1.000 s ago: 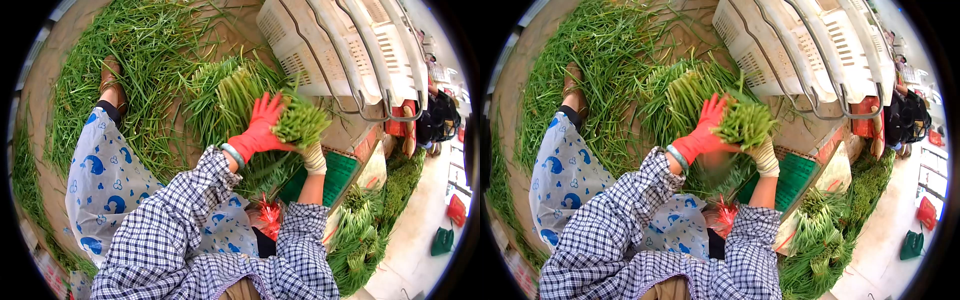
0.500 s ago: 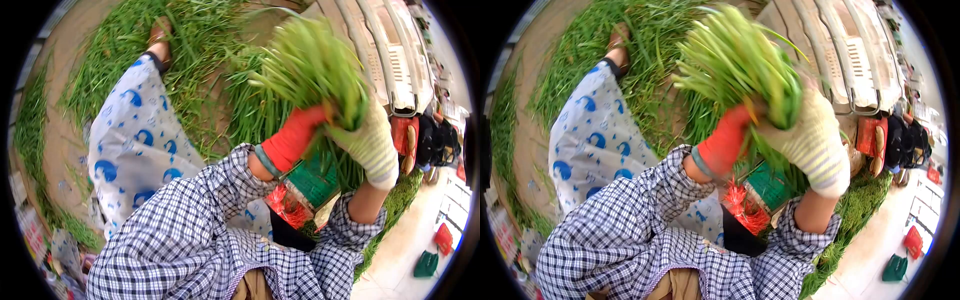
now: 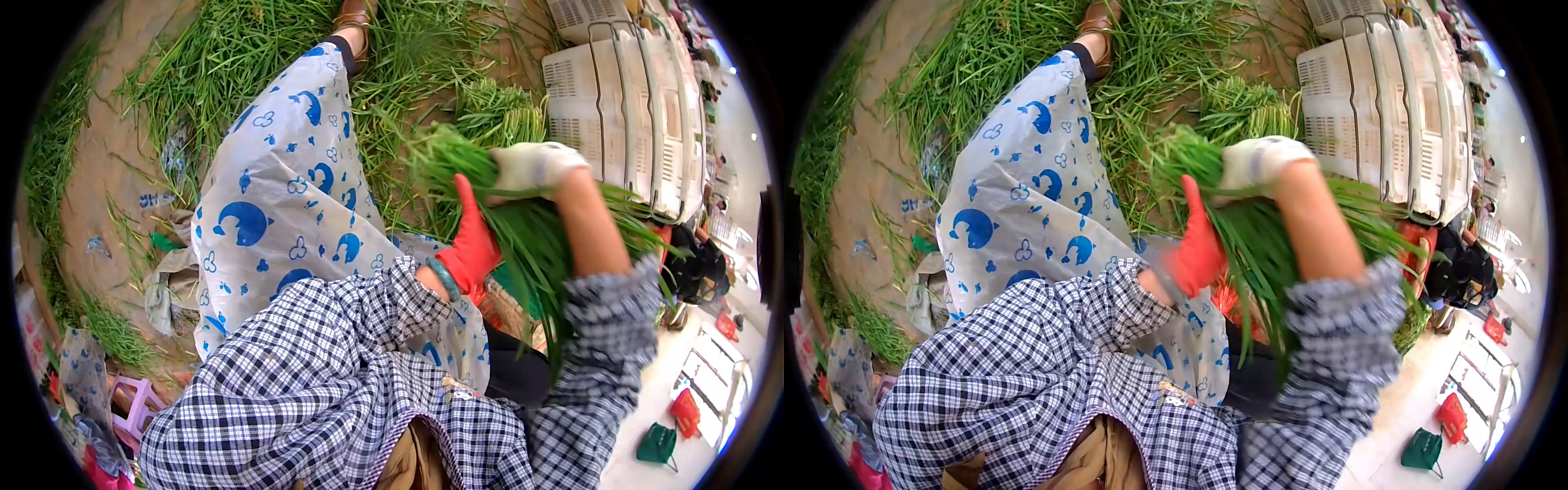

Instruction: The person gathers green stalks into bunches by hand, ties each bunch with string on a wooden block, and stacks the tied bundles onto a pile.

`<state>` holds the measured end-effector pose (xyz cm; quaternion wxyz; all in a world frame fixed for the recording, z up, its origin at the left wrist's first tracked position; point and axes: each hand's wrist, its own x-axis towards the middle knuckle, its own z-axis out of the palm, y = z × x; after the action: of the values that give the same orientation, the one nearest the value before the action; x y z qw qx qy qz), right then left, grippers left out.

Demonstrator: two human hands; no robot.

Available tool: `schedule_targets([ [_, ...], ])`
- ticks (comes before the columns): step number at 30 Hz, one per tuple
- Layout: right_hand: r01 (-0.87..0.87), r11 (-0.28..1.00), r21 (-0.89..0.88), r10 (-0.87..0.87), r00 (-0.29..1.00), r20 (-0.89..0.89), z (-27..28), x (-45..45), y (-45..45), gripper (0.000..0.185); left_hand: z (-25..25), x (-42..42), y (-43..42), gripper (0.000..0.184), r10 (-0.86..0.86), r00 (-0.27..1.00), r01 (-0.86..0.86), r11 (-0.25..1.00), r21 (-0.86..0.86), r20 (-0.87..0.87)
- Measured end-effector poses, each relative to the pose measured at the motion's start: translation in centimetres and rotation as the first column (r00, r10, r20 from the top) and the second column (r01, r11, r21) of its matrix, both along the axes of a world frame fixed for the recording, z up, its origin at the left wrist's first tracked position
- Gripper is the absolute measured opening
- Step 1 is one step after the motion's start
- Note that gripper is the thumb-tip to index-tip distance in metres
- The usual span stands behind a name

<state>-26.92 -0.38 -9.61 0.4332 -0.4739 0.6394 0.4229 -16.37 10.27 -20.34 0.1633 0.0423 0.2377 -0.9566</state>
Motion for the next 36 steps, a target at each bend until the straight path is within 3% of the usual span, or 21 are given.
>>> schedule_targets([
  [1,0.007,1.0,0.018,-0.007,1.0,0.008,-2.0,0.6,-0.9,0.086,-1.2,0.5,-0.2,0.095,0.032,0.982,-0.012,0.994,-0.11,0.188],
  [4,-0.041,0.995,-0.093,0.034,0.996,-0.077,-8.4,1.7,-0.7,0.098,-6.1,2.4,-1.3,0.107,-0.088,0.933,0.08,0.996,0.037,0.348],
  [5,0.001,0.996,0.09,0.005,0.998,-0.069,-7.9,2.8,-2.2,0.101,-7.9,2.7,-0.9,0.091,-0.086,0.865,0.065,0.996,0.058,0.495],
  [8,0.066,0.998,-0.015,-0.067,0.997,-0.037,-7.9,2.4,-0.8,0.097,-3.9,4.5,-2.9,0.063,-0.256,0.81,0.164,0.963,0.215,0.528],
  [12,0.075,0.986,-0.149,-0.066,0.996,0.061,-7.2,0.3,4.3,0.056,0.1,3.8,-0.2,0.063,-0.216,0.864,0.228,0.973,0.028,0.454],
  [14,0.121,0.936,-0.332,-0.088,0.99,0.112,-3.9,2.3,7.6,0.03,0.1,3.3,1.4,0.08,-0.171,0.966,0.159,0.984,0.075,0.193],
  [15,0.157,0.803,-0.575,-0.071,0.983,0.169,-2.4,3.6,10.5,0.029,1.0,4.2,0.9,0.07,-0.199,0.932,0.202,0.979,0.022,0.302],
  [16,0.239,0.831,-0.503,-0.218,0.971,0.1,-0.3,6.0,11.2,0.046,2.0,5.2,0.4,0.06,-0.227,0.884,0.259,0.966,-0.024,0.408],
  [18,-0.02,0.715,-0.699,0.038,0.999,0.01,0.3,8.3,16.4,0.072,0.3,5.1,0.8,0.037,-0.301,0.859,0.323,0.946,0.016,0.414],
  [19,0.078,0.71,-0.7,-0.003,0.994,0.108,1.5,10.1,18.3,0.075,-2.3,4.2,1.6,0.024,-0.345,0.884,0.333,0.938,0.093,0.317],
  [21,0.179,0.679,-0.712,-0.059,0.98,0.19,3.4,10.5,20.4,0.078,-2.2,5.4,0.5,0.02,-0.384,0.762,0.448,0.894,0.003,0.521],
  [22,0.645,0.579,-0.499,-0.372,0.753,0.543,4.3,9.3,21.7,0.072,-1.8,6.0,-0.5,0.02,-0.38,0.701,0.519,0.852,-0.068,0.604],
  [23,0.932,0.337,-0.135,-0.577,0.317,0.752,4.8,8.8,22.7,0.066,-1.4,6.9,-1.5,0.02,-0.381,0.698,0.54,0.836,-0.097,0.606],
  [24,0.959,-0.005,-0.285,-0.515,0.242,0.822,3.8,8.7,23.0,0.044,0.6,8.3,-3.0,0.022,-0.351,0.703,0.625,0.72,-0.302,0.619],
  [26,0.902,-0.342,-0.263,-0.337,0.143,0.93,-0.8,6.8,22.3,0.044,2.5,9.6,-3.9,0.026,-0.302,0.712,0.679,0.528,-0.511,0.634],
  [27,0.894,-0.367,-0.256,-0.313,0.141,0.939,-3.2,6.8,21.3,0.044,3.2,10.3,-4.0,0.031,-0.184,0.755,0.645,0.375,-0.665,0.629],
  [30,0.818,-0.275,0.506,0.132,-0.489,0.862,-8.5,7.1,16.4,0.092,5.8,13.7,-4.6,0.045,0.0,0.766,0.642,0.061,-0.764,0.643],
  [32,0.618,-0.591,0.518,0.241,-0.478,0.845,-5.9,6.6,14.0,0.108,6.9,16.4,-5.2,0.053,0.1,0.712,0.701,-0.04,-0.712,0.695],
  [33,0.589,-0.619,0.52,0.418,-0.313,0.853,-3.3,6.7,12.7,0.104,7.5,18.0,-5.7,0.058,0.207,0.723,0.69,-0.174,-0.703,0.659],
  [34,0.455,-0.433,0.778,0.54,-0.56,0.628,-1.9,6.2,12.5,0.094,7.9,19.7,-6.1,0.064,0.306,0.732,0.681,-0.303,-0.666,0.609],
  [36,0.521,-0.543,0.659,0.5,-0.429,0.752,-4.7,3.2,12.1,0.069,8.4,22.4,-6.6,0.063,0.308,0.712,0.702,-0.296,-0.648,0.631],
])
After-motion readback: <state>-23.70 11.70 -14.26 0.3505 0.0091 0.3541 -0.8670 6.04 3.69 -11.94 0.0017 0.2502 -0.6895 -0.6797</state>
